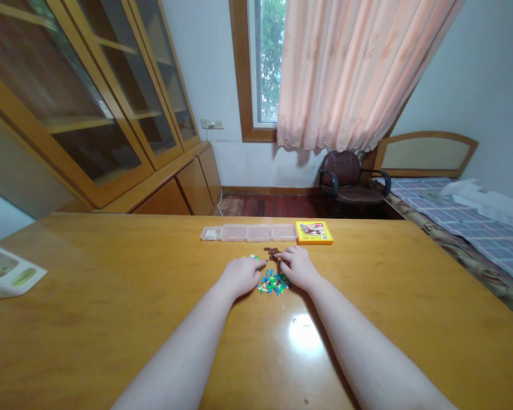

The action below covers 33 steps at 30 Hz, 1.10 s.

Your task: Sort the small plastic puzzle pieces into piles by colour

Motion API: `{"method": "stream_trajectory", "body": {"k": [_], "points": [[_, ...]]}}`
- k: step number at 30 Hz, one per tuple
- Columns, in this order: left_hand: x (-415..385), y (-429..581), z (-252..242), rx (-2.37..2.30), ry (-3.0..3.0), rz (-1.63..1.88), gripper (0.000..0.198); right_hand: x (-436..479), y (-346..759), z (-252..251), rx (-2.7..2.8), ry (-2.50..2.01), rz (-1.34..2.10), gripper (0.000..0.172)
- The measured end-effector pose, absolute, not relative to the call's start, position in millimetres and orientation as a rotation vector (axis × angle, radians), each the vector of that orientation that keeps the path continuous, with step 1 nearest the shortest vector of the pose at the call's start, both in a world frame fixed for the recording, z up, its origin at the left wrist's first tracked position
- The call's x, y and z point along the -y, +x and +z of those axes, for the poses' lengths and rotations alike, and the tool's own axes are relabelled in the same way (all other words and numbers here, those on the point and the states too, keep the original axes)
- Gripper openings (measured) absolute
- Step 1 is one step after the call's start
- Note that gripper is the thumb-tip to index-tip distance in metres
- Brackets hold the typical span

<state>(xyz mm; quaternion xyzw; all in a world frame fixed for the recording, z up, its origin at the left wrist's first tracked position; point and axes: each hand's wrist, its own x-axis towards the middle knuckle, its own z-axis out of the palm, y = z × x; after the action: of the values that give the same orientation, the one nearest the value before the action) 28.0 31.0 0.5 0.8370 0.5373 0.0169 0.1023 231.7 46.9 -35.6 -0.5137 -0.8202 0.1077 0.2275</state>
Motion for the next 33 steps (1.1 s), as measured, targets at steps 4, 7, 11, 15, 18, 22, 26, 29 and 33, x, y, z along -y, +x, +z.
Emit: {"method": "stream_trajectory", "body": {"k": [4, 7, 11, 15, 18, 22, 26, 29, 33], "points": [[-30.9, 27.1, -1.8, -1.597, 2.468, 0.042, 0.039, -48.2, 233.0, -34.7, 2.192, -1.469, 0.245, 0.024], [-34.6, 23.9, -4.2, -1.660, 2.448, 0.069, 0.036, -47.8, 234.6, -32.2, 2.168, -1.515, 0.204, 0.020], [-38.1, 21.6, -4.6, -1.766, 2.401, 0.076, 0.031, -47.7, 235.8, -31.4, 2.181, -1.531, 0.192, 0.031], [-35.5, 24.3, -2.9, -1.700, 2.452, 0.179, 0.033, -48.7, 235.5, -34.8, 2.226, -1.443, 0.222, 0.031], [-32.0, 27.5, -3.1, -1.504, 2.552, 0.219, 0.035, -49.4, 235.5, -36.6, 2.257, -1.385, 0.240, 0.031], [-30.5, 29.0, -5.0, -1.328, 2.600, 0.142, 0.034, -49.1, 235.7, -35.8, 2.251, -1.348, 0.253, 0.031], [-32.2, 26.6, -3.9, -1.359, 2.575, 0.130, 0.033, -47.3, 235.7, -33.5, 2.287, -1.263, 0.275, 0.029], [-33.7, 22.4, -0.6, -1.460, 2.540, 0.179, 0.032, -45.6, 235.4, -31.5, 2.346, -1.160, 0.313, 0.028], [-34.6, 16.8, 2.9, -1.284, 2.554, 0.174, 0.032, -44.0, 234.8, -28.4, 2.419, -1.080, 0.386, 0.030]]}}
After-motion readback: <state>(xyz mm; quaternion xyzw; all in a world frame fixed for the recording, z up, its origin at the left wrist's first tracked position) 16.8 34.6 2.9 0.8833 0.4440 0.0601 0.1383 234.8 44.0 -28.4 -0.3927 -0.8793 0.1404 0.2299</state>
